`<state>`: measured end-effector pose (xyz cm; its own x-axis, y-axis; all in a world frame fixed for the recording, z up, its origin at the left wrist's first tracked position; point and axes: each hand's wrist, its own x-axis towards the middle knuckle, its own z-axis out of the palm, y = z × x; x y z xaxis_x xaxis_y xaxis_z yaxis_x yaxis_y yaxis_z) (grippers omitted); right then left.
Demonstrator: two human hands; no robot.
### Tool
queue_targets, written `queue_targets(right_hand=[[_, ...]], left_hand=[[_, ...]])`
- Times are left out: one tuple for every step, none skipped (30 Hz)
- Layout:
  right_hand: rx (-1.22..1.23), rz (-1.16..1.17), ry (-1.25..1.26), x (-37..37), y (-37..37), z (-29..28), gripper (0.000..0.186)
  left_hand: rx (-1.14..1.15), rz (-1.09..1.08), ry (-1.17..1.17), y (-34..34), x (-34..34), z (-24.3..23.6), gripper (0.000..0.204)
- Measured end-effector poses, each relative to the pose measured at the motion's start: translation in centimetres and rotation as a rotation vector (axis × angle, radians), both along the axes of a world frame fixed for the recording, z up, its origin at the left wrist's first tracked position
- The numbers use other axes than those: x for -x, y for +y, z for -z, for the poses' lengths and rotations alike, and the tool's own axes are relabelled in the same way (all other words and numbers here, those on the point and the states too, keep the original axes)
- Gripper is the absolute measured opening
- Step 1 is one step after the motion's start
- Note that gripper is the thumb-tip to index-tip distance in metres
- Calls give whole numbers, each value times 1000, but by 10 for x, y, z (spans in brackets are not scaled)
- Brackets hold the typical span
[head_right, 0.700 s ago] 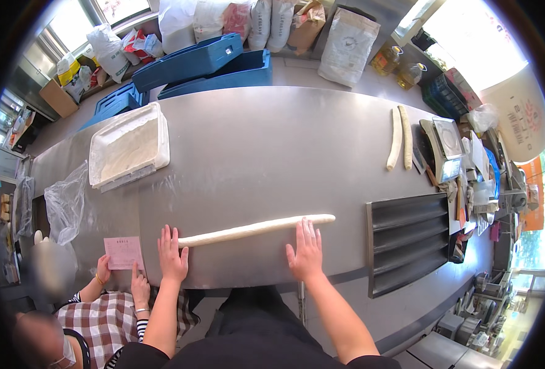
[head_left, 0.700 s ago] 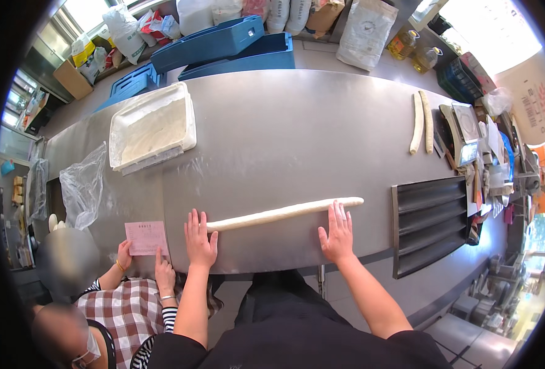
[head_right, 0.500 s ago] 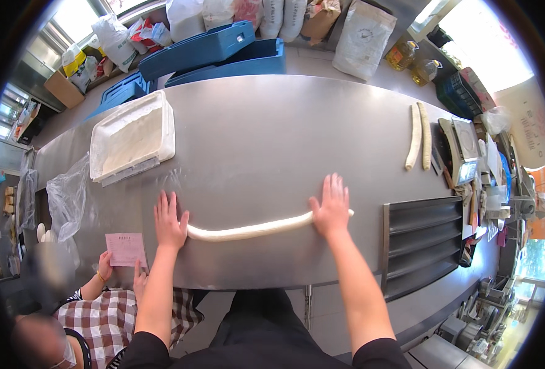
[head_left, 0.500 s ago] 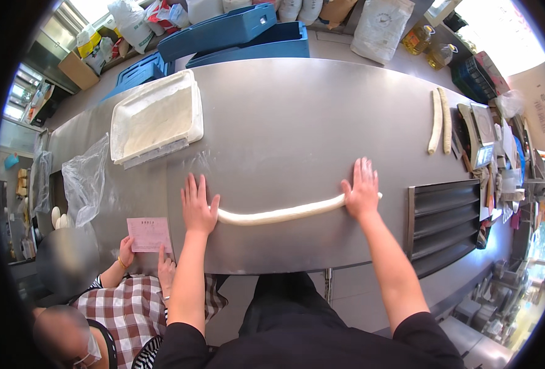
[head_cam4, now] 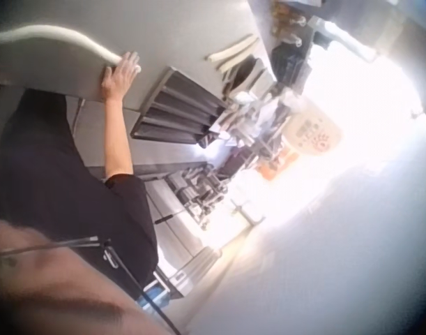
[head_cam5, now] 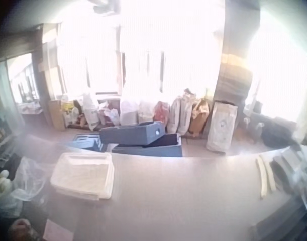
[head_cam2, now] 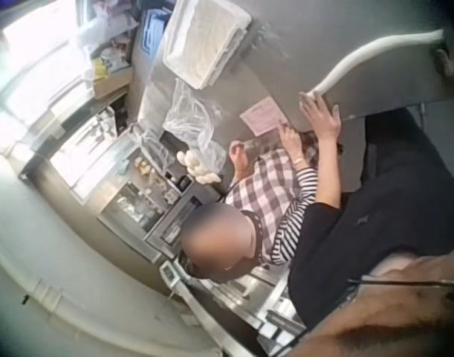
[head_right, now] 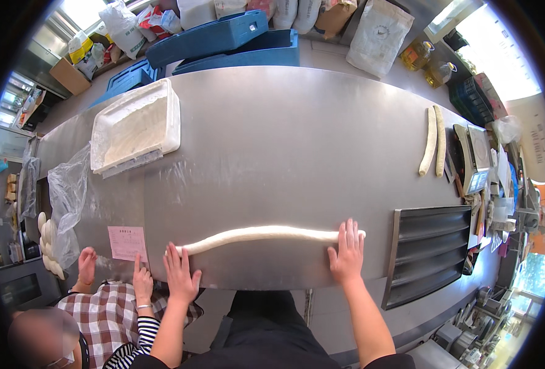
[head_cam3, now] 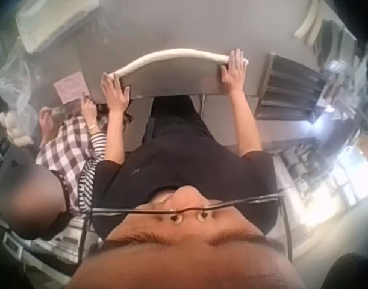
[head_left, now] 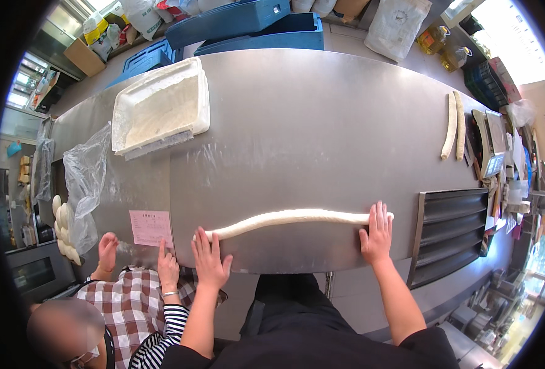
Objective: The person rolls dough into long cylindrical shapes on a stainless steel worktable, places each shaped piece onto a black baking tray, and then moves the tray into a proofer. The person repeats this process for multiple dough pieces.
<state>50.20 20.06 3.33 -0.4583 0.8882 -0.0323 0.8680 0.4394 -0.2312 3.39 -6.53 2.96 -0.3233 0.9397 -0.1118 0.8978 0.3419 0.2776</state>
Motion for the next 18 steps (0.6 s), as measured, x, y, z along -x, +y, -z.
queue_targets(right_hand=[[-10,10,1,6,22,6,82],[-25,15,0,13,46,12,82],[-34,28,-19,20,70,17,81],[-86,18,-39,26,93,20,80],[-59,73,-49,33,113,23,79],[-71,105,-54,40,133,24,78],[-94,133,-48,46,146,25,77],[-72,137,-59,48,150,24,76],[-53,142,-65,47,150,23,76],[-53,136,-54,47,149,22,75],[-41,112,-51,43,137,20,75],[-20,98,-76,38,124,18,75],[-18,77,-77,31,108,16,75],[11,76,-94,25,91,14,75],[-3,57,-76,19,75,13,75],[11,55,-75,12,59,11,76],[41,67,-83,6,46,9,76],[15,53,-80,2,36,7,77]], left_hand=[[-38,9,17,16,14,7,91],[-47,1,47,38,32,14,87],[-80,-28,53,64,52,22,82],[-116,-70,56,93,70,30,83],[-151,-111,79,115,84,34,83],[-156,-123,82,129,94,35,82],[-168,-138,87,143,104,36,82],[-177,-152,90,148,108,36,81],[-149,-135,100,146,107,35,83],[-133,-126,96,138,102,33,84],[-117,-119,94,123,92,30,85],[-114,-107,96,107,82,27,86],[-129,-119,44,88,70,24,88],[-133,-115,16,69,57,21,90],[-119,-104,3,50,43,18,91],[-103,-98,-20,32,31,14,93],[-79,-99,-25,17,21,9,94],[-61,-102,-38,6,14,5,95]])
